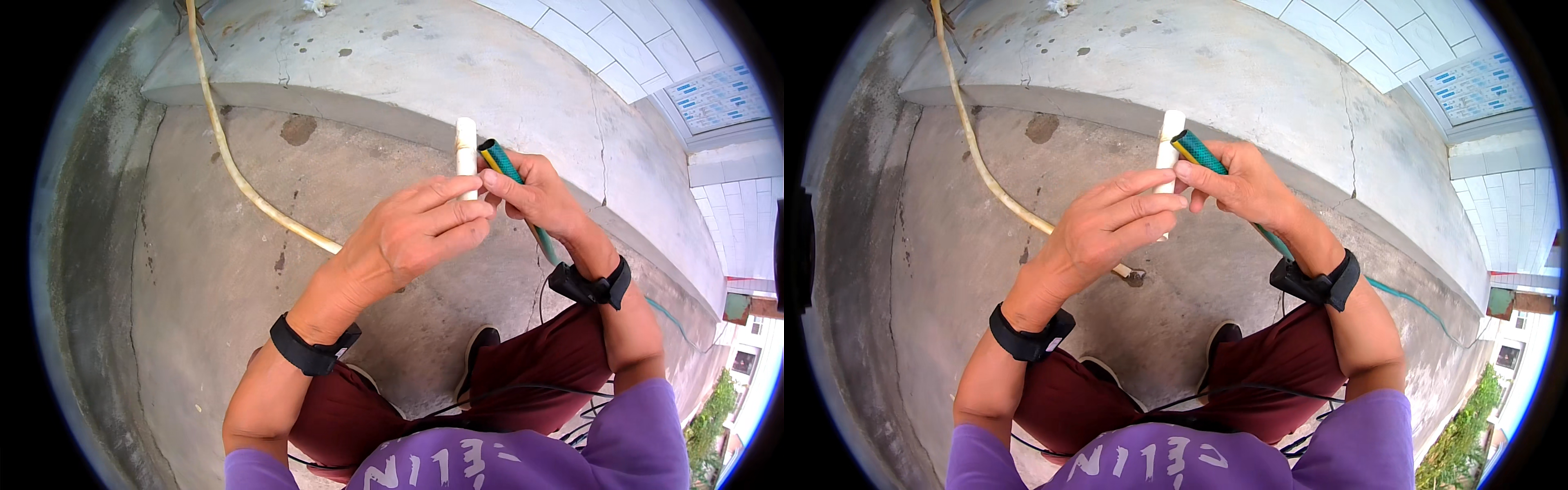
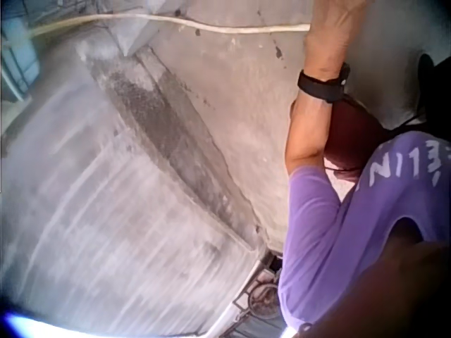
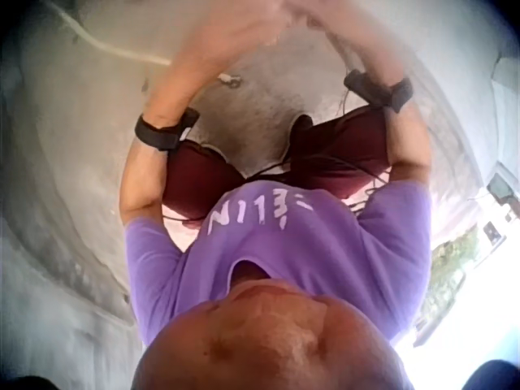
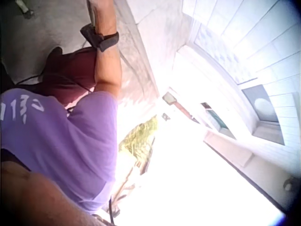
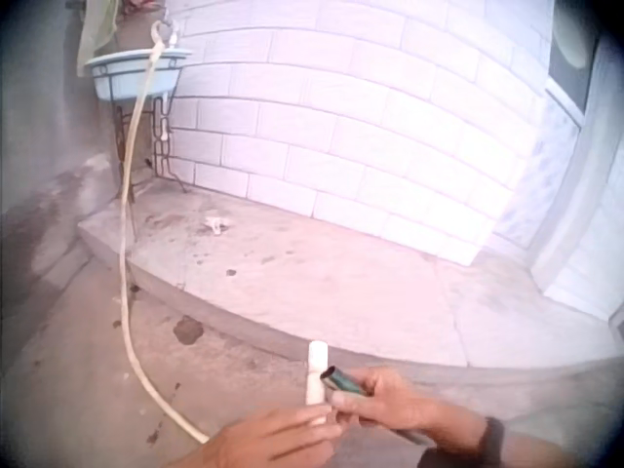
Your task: The person uses pliers to remove a component from a white pipe and then attaches the pipe to the end of a garden hose.
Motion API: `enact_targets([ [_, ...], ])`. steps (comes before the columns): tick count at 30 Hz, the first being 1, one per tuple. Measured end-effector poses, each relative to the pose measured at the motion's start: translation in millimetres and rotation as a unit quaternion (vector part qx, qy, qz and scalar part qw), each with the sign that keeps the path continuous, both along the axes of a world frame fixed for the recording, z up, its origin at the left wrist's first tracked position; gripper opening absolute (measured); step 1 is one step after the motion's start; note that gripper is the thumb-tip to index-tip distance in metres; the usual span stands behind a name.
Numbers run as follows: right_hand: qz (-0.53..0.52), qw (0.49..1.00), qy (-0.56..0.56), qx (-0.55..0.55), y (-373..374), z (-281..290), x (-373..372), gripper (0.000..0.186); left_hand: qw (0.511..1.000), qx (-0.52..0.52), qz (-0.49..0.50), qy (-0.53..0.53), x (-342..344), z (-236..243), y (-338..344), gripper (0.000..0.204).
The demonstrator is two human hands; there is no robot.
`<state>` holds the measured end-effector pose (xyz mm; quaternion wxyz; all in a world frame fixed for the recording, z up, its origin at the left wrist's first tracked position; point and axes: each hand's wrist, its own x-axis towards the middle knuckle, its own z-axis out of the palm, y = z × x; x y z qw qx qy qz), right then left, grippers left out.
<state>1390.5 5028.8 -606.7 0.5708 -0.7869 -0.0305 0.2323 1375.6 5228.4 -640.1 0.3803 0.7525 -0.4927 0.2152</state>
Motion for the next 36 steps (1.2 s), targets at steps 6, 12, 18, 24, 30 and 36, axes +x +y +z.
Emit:
enact_targets([
  [6,-0.006,0.993,0.062,0.097,-8,1,4,0.050,0.981,-0.105,-0.044,0.156,-3,-3,-2,0.014],
  [12,-0.027,0.991,0.037,0.123,-16,5,9,0.039,0.851,-0.355,-0.129,0.366,8,-2,7,0.025],
  [18,-0.025,0.997,-0.061,-0.043,11,10,-6,0.031,0.648,-0.493,-0.019,0.579,12,2,7,0.031],
  [24,-0.031,0.984,-0.167,-0.048,11,4,-17,0.037,0.626,-0.435,-0.047,0.646,12,-10,11,0.027],
  [30,-0.041,0.961,-0.227,-0.155,-5,6,-5,0.035,0.711,-0.410,0.060,0.568,22,-7,23,0.031],
  [36,0.038,0.911,-0.362,-0.193,-3,-6,-12,0.036,0.964,0.013,0.262,-0.039,9,7,5,0.033],
])
